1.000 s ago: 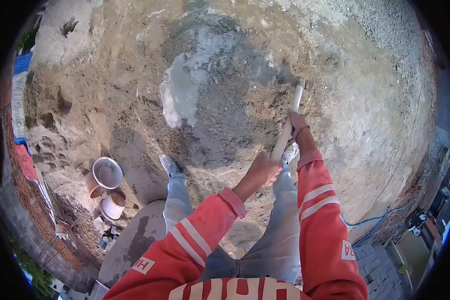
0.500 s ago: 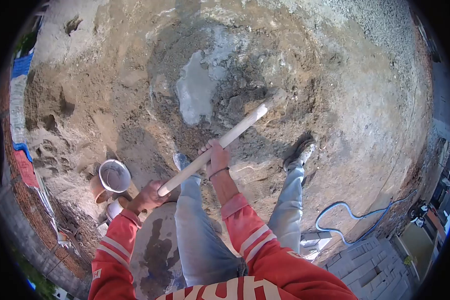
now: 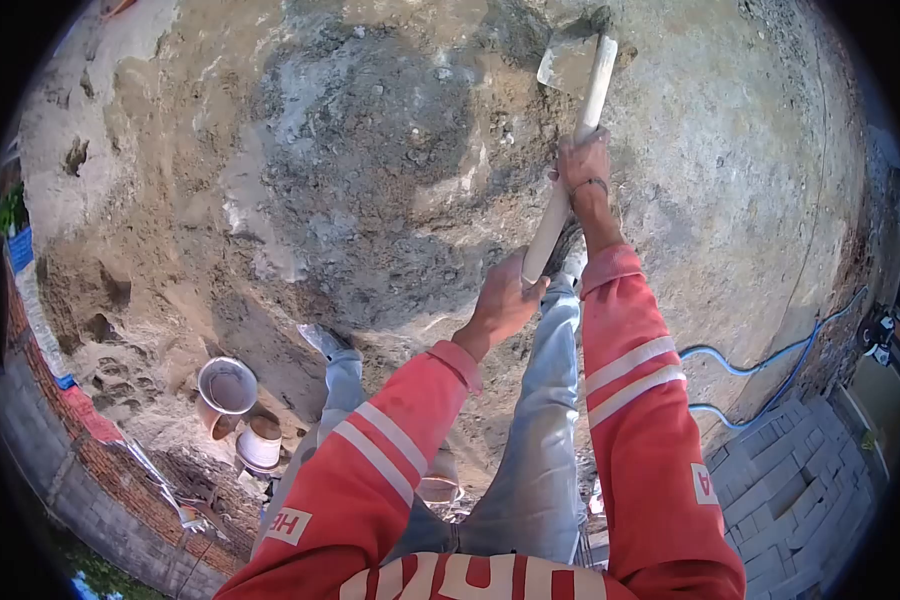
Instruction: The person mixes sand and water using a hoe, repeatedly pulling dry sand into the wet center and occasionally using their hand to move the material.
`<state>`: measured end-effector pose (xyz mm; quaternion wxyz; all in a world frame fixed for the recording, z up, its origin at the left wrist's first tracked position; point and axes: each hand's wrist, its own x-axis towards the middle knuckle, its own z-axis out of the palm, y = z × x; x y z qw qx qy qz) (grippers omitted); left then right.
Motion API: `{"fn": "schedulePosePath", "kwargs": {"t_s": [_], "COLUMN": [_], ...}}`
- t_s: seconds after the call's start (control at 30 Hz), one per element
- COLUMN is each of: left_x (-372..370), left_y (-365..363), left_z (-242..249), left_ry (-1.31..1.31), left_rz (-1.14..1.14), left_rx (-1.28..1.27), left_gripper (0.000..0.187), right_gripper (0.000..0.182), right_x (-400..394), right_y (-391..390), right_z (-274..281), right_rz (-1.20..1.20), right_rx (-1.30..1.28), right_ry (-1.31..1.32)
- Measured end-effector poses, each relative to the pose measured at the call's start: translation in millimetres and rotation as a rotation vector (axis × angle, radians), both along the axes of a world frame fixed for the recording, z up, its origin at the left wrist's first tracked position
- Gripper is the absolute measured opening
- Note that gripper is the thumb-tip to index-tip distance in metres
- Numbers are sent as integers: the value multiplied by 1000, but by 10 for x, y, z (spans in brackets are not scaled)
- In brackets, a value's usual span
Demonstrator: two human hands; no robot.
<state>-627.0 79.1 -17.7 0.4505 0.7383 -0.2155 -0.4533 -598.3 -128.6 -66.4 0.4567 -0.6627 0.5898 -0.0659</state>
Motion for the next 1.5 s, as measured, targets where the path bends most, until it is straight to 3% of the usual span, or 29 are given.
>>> {"fn": "schedulePosePath", "kwargs": {"t_s": [0.03, 0.07, 0.1, 0.13, 0.2, 0.27, 0.3, 0.33, 0.4, 0.43, 0.5, 0.7, 0.77, 0.8, 0.87, 0.97, 1.0, 1.13, 1.17, 1.23, 1.3, 1.4, 1.5], "left_x": [-194, -256, -298, -367, -392, -391, -400, -424, -492, -421, -295, 383, 711, 903, 1214, 1561, 1622, 2011, 2114, 2209, 2346, 2235, 1478], "left_y": [-248, -430, -447, -427, -238, 117, 274, 405, 681, 708, 695, 326, 345, 415, 737, 1425, 1716, 2948, 3303, 4058, 4421, 4259, 4002], "left_z": [-195, -182, -100, 30, 216, 254, 284, 307, 310, 309, 344, 695, 976, 1203, 1451, 1754, 1864, 2221, 2097, 1511, 1244, 1093, 646], "left_ry": [-78, 30, 33, 64, 181, 219, 177, 137, 126, 106, 105, 34, 43, 97, 139, 61, 10, -260, -314, -393, -398, -319, -316], "left_rz": [13, 43, 34, 3, -88, -129, -123, -116, -169, -220, -245, -296, -299, -324, -325, -320, -303, -230, -245, -259, -270, -264, -141], "left_rx": [50, 80, 90, 229, 486, 537, 547, 555, 592, 632, 629, 492, 441, 420, 390, 296, 272, 253, 285, 339, 398, 384, 219], "left_gripper": [32, 32, 32, 34, 39, 37, 35, 34, 38, 41, 43, 37, 38, 39, 39, 38, 38, 45, 46, 47, 45, 45, 43], "right_gripper": [30, 30, 31, 33, 45, 50, 51, 49, 46, 46, 25, 16, 15, 15, 17, 20, 18, 13, 12, 7, 7, 6, 8], "right_x": [-35, -110, -212, -353, -623, -891, -763, -908, -854, -858, -863, -598, -351, -223, 100, 336, 506, 1143, 1390, 1675, 1847, 1829, 1345], "right_y": [-214, -304, -343, -399, -83, 341, 510, 687, 946, 1018, 1174, 649, 610, 620, 688, 999, 1263, 2434, 2789, 3319, 3753, 3842, 3421], "right_z": [-139, -290, -465, -692, -969, -1344, -963, -1260, -1089, -1091, -1122, -795, -383, -195, 93, 299, 534, 979, 1155, 1028, 828, 957, 1267], "right_rz": [55, 47, 159, 269, 266, 330, 207, 160, 220, 232, 112, -411, -594, -577, -938, -704, -632, -642, -611, -497, -490, -481, -480], "right_rx": [2, 15, 130, 244, 393, 177, 370, 313, 538, 529, 427, 984, 1012, 1011, 1126, 1151, 1048, 1031, 1001, 1116, 1157, 1042, 840], "right_ry": [97, 100, 274, 446, 515, 664, 596, 589, 579, 565, 451, -48, -219, -213, -258, -366, -381, -632, -638, -714, -746, -758, -734]}}
